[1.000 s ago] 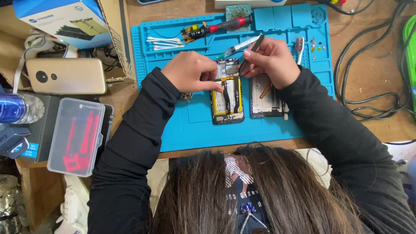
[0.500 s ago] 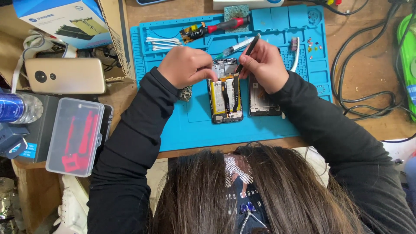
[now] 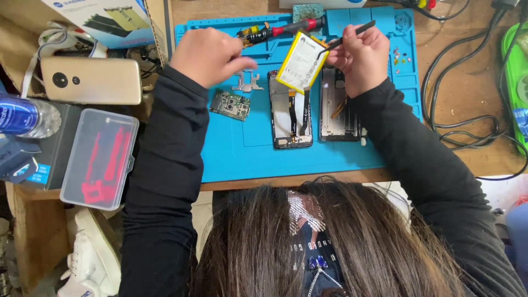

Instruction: Disassembling a mobile phone to remove the battery and internal components using precision tools.

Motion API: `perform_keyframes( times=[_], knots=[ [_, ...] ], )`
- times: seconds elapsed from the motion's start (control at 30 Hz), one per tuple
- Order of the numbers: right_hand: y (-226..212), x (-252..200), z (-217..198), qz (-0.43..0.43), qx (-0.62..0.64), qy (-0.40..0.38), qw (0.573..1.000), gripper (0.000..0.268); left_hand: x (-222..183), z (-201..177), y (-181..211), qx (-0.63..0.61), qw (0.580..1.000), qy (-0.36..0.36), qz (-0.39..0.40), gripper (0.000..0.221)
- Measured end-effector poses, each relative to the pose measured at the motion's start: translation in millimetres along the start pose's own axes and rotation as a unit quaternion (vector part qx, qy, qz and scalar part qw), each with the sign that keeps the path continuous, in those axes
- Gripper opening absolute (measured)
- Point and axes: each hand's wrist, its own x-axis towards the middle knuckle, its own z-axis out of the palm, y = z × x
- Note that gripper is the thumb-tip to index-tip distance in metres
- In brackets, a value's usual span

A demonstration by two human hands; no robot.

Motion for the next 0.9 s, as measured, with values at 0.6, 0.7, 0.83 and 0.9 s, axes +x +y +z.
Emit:
perform_keyframes(
  times=[0.6, 0.7, 0.83, 0.9],
  knots=[
    [-11, -27, 61, 0.051, 0.009, -0.075, 0.996, 0.012, -27, -59, 31, -0.238, 0.875, -0.371, -0.2, 0.059],
    [-9, -27, 61, 0.049, 0.019, -0.08, 0.995, 0.011, -35, -56, 20, -0.231, 0.881, -0.357, -0.208, 0.055],
    [-8, -25, 58, 0.052, 0.022, -0.074, 0.996, 0.012, -36, -55, 20, -0.226, 0.885, -0.349, -0.21, 0.053],
    [-7, -23, 57, 0.054, 0.024, -0.069, 0.996, 0.016, -39, -55, 20, -0.195, 0.889, -0.345, -0.23, 0.052]
  ],
)
